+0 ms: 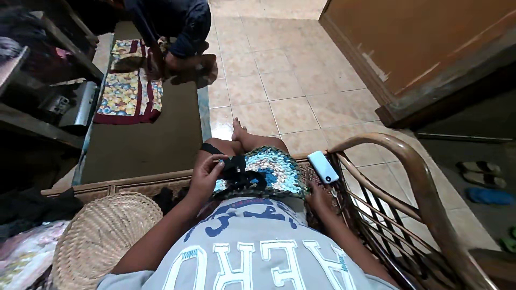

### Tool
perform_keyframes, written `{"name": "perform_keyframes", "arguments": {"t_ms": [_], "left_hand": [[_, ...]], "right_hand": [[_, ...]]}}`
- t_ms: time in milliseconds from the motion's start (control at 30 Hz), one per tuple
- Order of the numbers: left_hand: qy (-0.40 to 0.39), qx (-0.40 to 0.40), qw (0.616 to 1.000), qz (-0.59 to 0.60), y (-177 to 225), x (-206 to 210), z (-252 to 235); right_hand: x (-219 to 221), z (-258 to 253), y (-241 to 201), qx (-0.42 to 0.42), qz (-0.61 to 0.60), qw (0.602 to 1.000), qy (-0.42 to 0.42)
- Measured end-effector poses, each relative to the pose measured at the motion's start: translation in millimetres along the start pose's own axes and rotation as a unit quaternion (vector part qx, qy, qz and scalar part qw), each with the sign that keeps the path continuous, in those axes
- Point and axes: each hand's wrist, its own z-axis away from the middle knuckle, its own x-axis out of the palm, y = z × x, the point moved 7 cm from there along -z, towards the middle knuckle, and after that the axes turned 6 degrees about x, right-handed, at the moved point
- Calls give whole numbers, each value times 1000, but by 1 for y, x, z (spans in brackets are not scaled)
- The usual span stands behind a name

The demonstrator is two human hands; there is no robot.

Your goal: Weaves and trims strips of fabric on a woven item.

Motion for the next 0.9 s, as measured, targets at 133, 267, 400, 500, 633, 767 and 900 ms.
{"name": "perform_keyframes", "arguments": {"t_ms": [133,267,400,500,633,767,900], "left_hand": [[2,4,1000,1,3,0,1],[-4,42,999,1,11,1,4],[-22,50,998,10,20,9,7],[-37,55,998,9,20,15,10],[-52,51,997,17,17,17,13],[-40,3,997,69,15,15,18],[-45,-11,995,84,12,16,20]], "right_hand": [[13,9,-17,-10,144,974,-177],[-54,11,-55,-27,127,992,-7],[-113,67,-147,-314,-82,915,239],[-99,112,-215,-478,-167,846,165],[-69,130,-263,-571,-159,800,96],[-65,117,-271,-442,-230,866,-39],[-58,111,-273,-357,-262,885,-142]]}}
